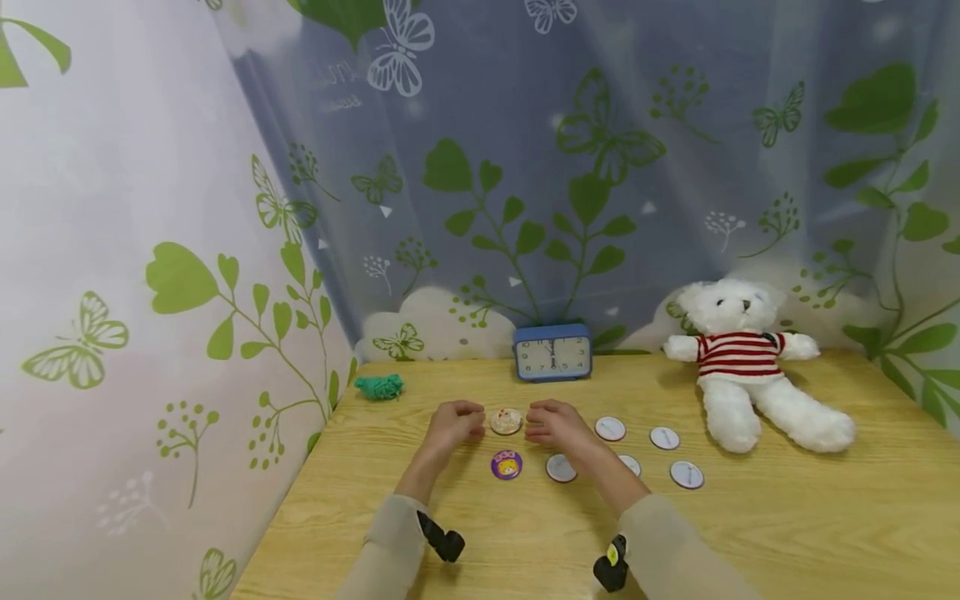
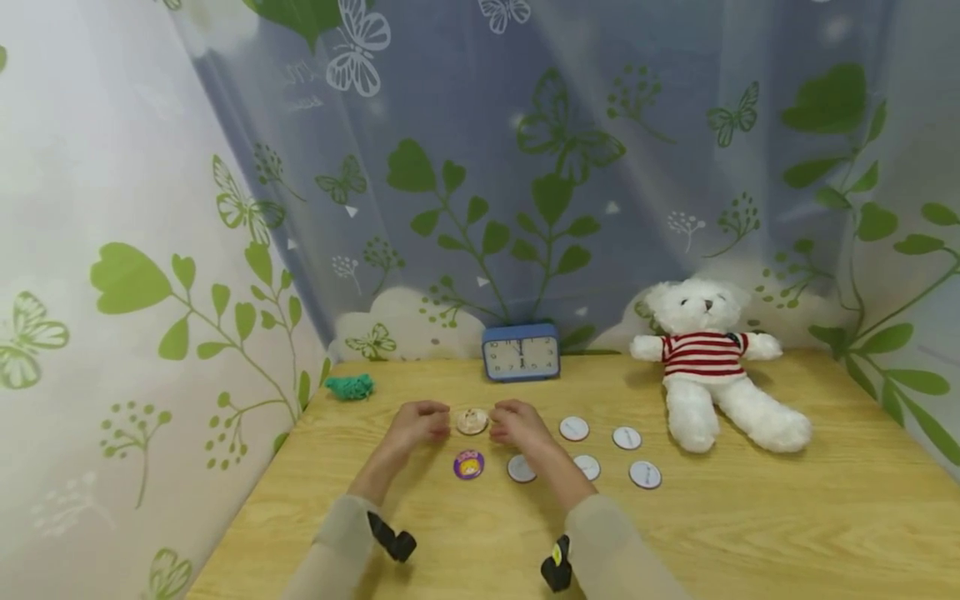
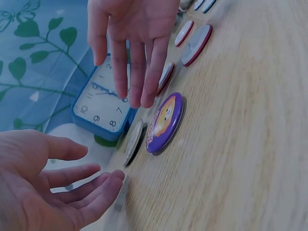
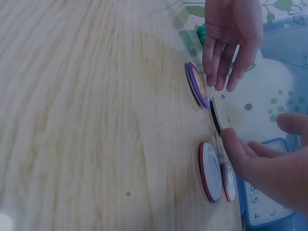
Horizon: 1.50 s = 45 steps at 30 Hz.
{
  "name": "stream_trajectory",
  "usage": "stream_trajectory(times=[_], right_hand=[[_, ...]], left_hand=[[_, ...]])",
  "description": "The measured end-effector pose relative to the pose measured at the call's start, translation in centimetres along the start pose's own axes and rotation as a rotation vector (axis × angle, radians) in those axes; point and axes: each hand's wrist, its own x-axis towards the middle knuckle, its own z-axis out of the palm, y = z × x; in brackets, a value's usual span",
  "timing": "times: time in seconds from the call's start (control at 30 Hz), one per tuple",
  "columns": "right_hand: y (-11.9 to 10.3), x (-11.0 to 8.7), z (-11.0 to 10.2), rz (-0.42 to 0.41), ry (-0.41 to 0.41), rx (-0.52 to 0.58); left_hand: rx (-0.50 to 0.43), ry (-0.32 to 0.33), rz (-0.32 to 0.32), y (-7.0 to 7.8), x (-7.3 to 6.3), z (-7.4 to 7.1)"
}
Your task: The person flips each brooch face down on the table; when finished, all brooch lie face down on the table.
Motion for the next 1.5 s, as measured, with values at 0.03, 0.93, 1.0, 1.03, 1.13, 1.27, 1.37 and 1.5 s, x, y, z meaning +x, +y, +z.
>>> stream_trajectory(times=[0.03, 0.93, 1.0, 1.03, 1.13, 1.27, 1.37, 1.5], right_hand=[[0.0, 0.1, 0.1, 0.003, 0.001, 0.002], [1.0, 1.3, 1.4, 0.033, 0.055, 0.001], [1.1, 1.2, 1.5, 0.032, 0.058, 0.004], [1.1, 1.2, 1.5, 0.03, 0.059, 0.005], [1.0, 1.1, 1.5, 0.028, 0.054, 0.006], [1.0, 0.9, 1.6, 0.034, 0.051, 0.015], [1.0, 0.9, 1.6, 0.044, 0.064, 0.029], [1.1, 1.0, 1.6, 0.052, 0.085, 0.045]], left_hand=[[-0.003, -0.005, -0.007, 0.0, 0.0, -0.1], [-0.019, 0.1, -0.058, -0.8, 1.5, 1.9], [-0.037, 0.118, -0.058, -1.0, 1.5, 2.0], [-0.044, 0.126, -0.057, -1.0, 1.6, 2.1], [-0.058, 0.148, -0.058, -1.1, 1.5, 2.2], [-0.071, 0.163, -0.05, -1.0, 1.4, 2.4], [-0.077, 0.162, -0.049, -1.0, 1.4, 2.5], [-0.076, 0.151, -0.054, -0.9, 1.3, 2.5]])
